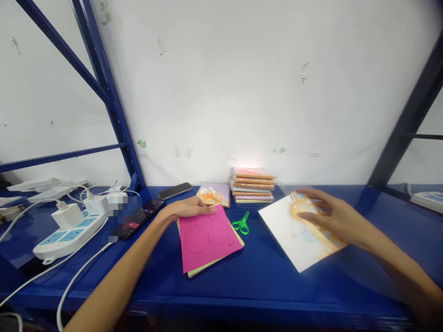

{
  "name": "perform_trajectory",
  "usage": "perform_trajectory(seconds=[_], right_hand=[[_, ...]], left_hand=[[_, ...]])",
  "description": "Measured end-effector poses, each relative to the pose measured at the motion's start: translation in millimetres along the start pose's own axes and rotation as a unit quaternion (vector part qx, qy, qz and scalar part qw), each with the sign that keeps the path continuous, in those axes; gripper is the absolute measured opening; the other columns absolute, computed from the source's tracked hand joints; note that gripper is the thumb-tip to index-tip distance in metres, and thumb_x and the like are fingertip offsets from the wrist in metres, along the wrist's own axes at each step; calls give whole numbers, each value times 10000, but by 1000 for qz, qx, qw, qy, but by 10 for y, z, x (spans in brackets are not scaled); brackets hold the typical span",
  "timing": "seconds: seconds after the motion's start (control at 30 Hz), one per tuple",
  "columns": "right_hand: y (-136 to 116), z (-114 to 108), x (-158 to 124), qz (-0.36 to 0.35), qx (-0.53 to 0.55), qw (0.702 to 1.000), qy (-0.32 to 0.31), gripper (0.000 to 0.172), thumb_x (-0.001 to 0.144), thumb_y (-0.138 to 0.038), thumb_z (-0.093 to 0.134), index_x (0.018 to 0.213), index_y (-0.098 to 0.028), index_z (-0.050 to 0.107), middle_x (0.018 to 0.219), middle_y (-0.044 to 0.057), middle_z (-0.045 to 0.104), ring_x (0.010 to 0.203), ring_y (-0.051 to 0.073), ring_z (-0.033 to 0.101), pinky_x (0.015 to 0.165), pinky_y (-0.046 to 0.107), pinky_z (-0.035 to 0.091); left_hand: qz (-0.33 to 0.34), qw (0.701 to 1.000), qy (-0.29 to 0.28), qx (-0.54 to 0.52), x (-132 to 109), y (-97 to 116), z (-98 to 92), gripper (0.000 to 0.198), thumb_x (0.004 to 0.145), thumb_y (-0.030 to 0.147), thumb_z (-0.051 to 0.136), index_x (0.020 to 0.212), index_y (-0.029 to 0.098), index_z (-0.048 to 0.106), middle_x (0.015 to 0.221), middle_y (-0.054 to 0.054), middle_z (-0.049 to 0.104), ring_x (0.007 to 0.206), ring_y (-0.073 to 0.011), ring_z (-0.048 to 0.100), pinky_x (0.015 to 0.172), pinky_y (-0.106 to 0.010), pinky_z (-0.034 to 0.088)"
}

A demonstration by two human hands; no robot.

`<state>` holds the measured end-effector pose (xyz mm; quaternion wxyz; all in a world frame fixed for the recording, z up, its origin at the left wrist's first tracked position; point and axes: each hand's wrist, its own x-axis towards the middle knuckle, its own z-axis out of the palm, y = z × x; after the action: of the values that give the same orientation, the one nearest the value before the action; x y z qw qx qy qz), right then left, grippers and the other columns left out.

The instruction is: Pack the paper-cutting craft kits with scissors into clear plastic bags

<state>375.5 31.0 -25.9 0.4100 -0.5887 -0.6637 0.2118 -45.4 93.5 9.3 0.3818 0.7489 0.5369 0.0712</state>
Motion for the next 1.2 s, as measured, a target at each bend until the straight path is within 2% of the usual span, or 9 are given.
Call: perform_trajectory(seconds=[0.07, 0.13, 0.27, 0.33, 0.43, 0.57, 0.73, 0.97, 1.2], right_hand=[[-14, 28, -37, 31, 59, 998, -18, 639, 762, -555, 775, 1339, -314, 643, 1278, 116, 720, 1134, 391, 694, 815, 472, 637], [-39, 71, -61, 58, 113, 991, -46, 626, 779, -561, 762, 1335, -300, 644, 1213, 114, 752, 1048, 371, 737, 782, 466, 651], [-138, 179, -85, 92, 194, 972, -95, 590, 831, -520, 743, 1359, -285, 623, 1151, 103, 782, 924, 325, 776, 746, 439, 657], [-207, 236, -75, 98, 230, 962, -114, 542, 859, -467, 734, 1354, -276, 626, 1173, 101, 778, 931, 308, 778, 763, 418, 655], [-325, 333, -36, 105, 293, 939, -144, 459, 877, -376, 730, 1314, -260, 654, 1250, 102, 751, 1055, 303, 754, 884, 419, 638], [-489, 491, 14, 137, 364, 900, -197, 467, 889, -277, 693, 1348, -225, 624, 1315, 130, 719, 1185, 316, 700, 1038, 464, 571], [-544, 597, 41, 152, 418, 858, -259, 531, 908, -235, 635, 1428, -175, 543, 1352, 163, 691, 1258, 339, 649, 1120, 517, 500], [-409, 499, 79, 182, 429, 859, -211, 536, 906, -208, 666, 1427, -216, 540, 1326, 132, 710, 1216, 298, 683, 1089, 466, 539], [-640, 740, -23, 162, 440, 857, -213, 453, 908, -195, 655, 1353, -220, 575, 1271, 127, 737, 1118, 276, 734, 1000, 416, 589]], left_hand=[[10, 999, -21, -48, -35, -12, -30, 433, 743, 608, 716, 699, 182, 650, 734, -48, 698, 619, -189, 631, 536, -274, 402], [22, 995, -31, -97, -69, -34, -56, 363, 713, 518, 774, 824, 184, 688, 830, -44, 727, 682, -194, 662, 570, -268, 449], [56, 975, -47, -209, -115, -72, -98, 415, 735, 454, 795, 1035, 191, 678, 1009, -76, 748, 859, -229, 720, 711, -314, 551], [81, 960, -51, -263, -115, -71, -106, 439, 737, 438, 805, 1064, 178, 672, 1075, -106, 745, 943, -242, 726, 824, -354, 570], [105, 940, -43, -321, -90, -36, -73, 460, 727, 419, 820, 1078, 160, 676, 1095, -129, 743, 979, -239, 723, 912, -372, 561], [93, 931, -53, -350, -48, 21, 51, 393, 709, 357, 852, 1010, 154, 701, 995, -99, 753, 896, -218, 730, 871, -362, 576], [57, 934, -63, -348, -19, 24, 138, 331, 698, 296, 873, 952, 155, 714, 928, -66, 756, 801, -190, 724, 773, -332, 591], [30, 938, -46, -341, -12, -18, 71, 352, 690, 302, 879, 954, 142, 711, 915, -71, 763, 800, -189, 730, 774, -325, 590], [26, 948, -27, -317, -67, 165, 178, 394, 656, 329, 872, 951, 142, 689, 923, -92, 770, 791, -214, 734, 766, -358, 591]])
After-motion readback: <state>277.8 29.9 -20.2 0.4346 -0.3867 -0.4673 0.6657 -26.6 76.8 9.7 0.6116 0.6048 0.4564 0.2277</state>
